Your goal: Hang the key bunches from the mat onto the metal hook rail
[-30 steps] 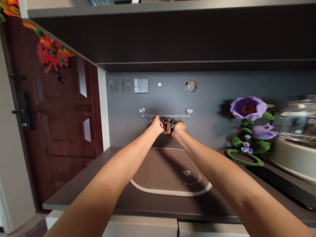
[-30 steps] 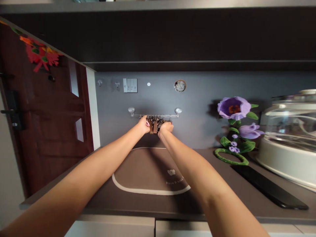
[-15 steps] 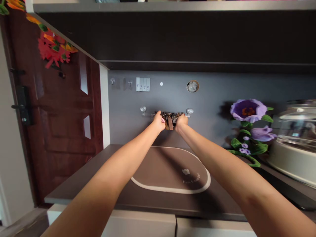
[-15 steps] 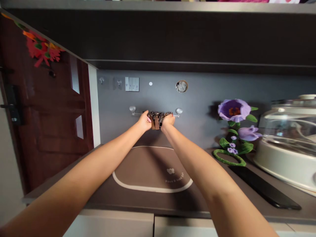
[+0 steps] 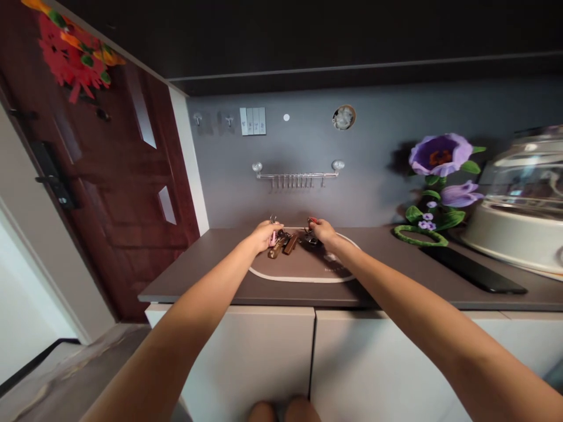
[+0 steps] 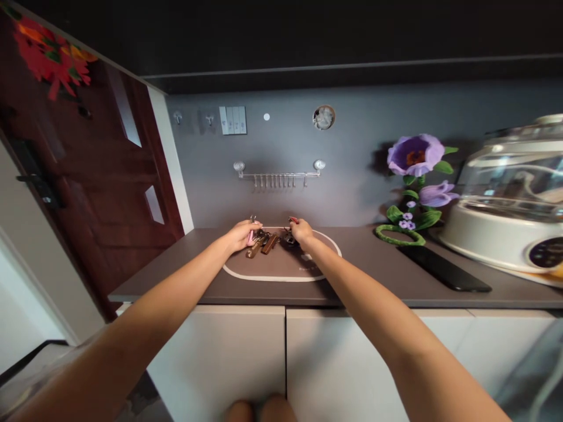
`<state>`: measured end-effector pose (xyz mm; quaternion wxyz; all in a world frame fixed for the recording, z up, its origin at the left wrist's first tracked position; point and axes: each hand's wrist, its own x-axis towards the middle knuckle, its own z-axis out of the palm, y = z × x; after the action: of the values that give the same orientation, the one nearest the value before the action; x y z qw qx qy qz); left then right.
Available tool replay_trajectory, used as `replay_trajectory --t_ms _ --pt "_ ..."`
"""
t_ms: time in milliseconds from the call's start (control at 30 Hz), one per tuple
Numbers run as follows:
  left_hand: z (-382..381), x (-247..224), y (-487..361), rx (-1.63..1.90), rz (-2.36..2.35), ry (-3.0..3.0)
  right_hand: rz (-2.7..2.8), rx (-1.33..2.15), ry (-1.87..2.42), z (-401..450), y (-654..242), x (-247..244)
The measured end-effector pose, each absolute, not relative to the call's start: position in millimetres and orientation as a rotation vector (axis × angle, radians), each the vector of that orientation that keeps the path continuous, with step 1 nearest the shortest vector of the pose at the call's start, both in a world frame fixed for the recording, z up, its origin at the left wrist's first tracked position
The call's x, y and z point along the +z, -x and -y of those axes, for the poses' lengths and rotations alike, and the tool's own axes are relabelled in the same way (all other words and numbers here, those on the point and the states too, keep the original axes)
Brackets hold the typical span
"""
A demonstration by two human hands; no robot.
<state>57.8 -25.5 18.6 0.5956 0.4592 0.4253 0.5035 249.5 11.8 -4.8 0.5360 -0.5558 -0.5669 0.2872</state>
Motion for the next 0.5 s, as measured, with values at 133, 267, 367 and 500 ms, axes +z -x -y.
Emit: replay_trajectory --t_ms 133,267,367,500 --pt "25 13 -35 1.306 -1.025 -1.403 1.474 0.470 1.463 10 -271 2" --pt "27 10 -19 1.259 -0.968 -1.492 1.499 0.475 1.471 24 -284 4" --pt "33 11 -11 1.212 -0.984 -1.535 1.498 0.467 1.476 32 -289 5" --pt "43 21 -4 1.199 -1.015 -1.646 1.585 0.414 1.492 40 -289 14"
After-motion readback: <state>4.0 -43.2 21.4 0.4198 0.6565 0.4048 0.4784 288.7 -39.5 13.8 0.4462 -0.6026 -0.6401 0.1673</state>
